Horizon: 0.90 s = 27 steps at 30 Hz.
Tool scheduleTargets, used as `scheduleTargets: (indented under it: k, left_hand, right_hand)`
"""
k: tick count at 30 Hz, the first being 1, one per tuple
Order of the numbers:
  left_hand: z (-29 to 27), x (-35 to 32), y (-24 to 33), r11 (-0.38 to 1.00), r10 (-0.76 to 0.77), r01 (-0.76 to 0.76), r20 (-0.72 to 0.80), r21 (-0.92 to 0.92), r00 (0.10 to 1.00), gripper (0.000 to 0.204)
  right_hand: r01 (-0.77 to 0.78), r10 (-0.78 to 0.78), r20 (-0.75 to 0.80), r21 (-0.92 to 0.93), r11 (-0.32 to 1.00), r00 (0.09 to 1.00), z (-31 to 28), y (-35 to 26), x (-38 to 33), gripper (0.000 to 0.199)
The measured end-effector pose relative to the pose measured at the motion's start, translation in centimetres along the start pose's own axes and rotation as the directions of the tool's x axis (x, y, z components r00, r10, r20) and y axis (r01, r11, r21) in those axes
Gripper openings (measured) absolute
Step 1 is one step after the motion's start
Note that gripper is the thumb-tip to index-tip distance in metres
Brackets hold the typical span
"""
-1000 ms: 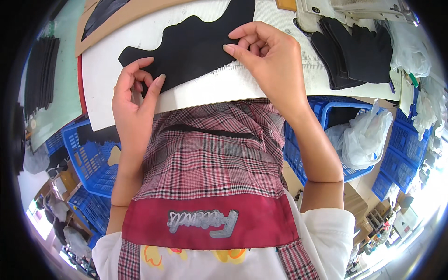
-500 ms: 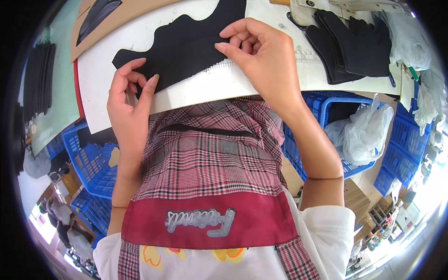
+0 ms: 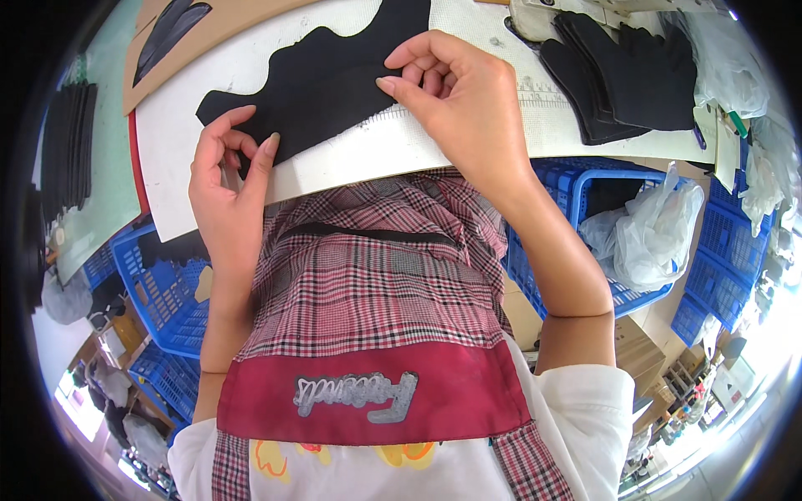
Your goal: The person repeatedly picks up small black fabric pieces from a stack and places them onto a larger black fabric piece on the table. They align the small pieces along the edge of the larger piece, then move the assembled unit to a pile on the right. The cycle repeats with new pieces from the stack.
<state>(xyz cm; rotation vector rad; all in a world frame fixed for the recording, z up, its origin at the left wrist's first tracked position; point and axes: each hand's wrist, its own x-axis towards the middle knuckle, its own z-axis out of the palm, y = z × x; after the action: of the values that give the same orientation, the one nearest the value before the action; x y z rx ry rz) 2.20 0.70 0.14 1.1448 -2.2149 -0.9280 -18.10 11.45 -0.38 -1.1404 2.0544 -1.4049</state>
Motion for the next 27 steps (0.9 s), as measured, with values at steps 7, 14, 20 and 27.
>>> scheduleTargets:
  k: [7,14,20,27]
  left_hand:
    - [0.4,-0.1,-0.1,0.997,0.064,-0.063,-0.022,0.043,0.998,0.035]
    - [3.4,-1.1,4.1,0.796,0.483,-0.555,0.302,0.240,0.822,0.077]
    - [0.0,-2.7,-0.7,0.778,0.364,-0.510,0.398,0.366,0.842,0.096]
    - [-0.6,-4.3,-3.4,0.745,0.368,-0.501,0.356,0.440,0.859,0.096]
  right_hand:
    - [0.102,-0.116,-0.065,-0.186,0.977,0.991,0.0,0.0,-0.2,0.021]
    - [0.184,-0.196,-0.029,-0.225,0.957,0.980,0.4,-0.2,-0.3,0.015]
    - [0.115,-0.134,-0.060,-0.262,0.958,0.989,0.7,-0.8,-0.9,0.012]
    - [0.582,-0.441,0.382,-0.466,0.667,0.812,6.5,-3.5,-5.4,0.080]
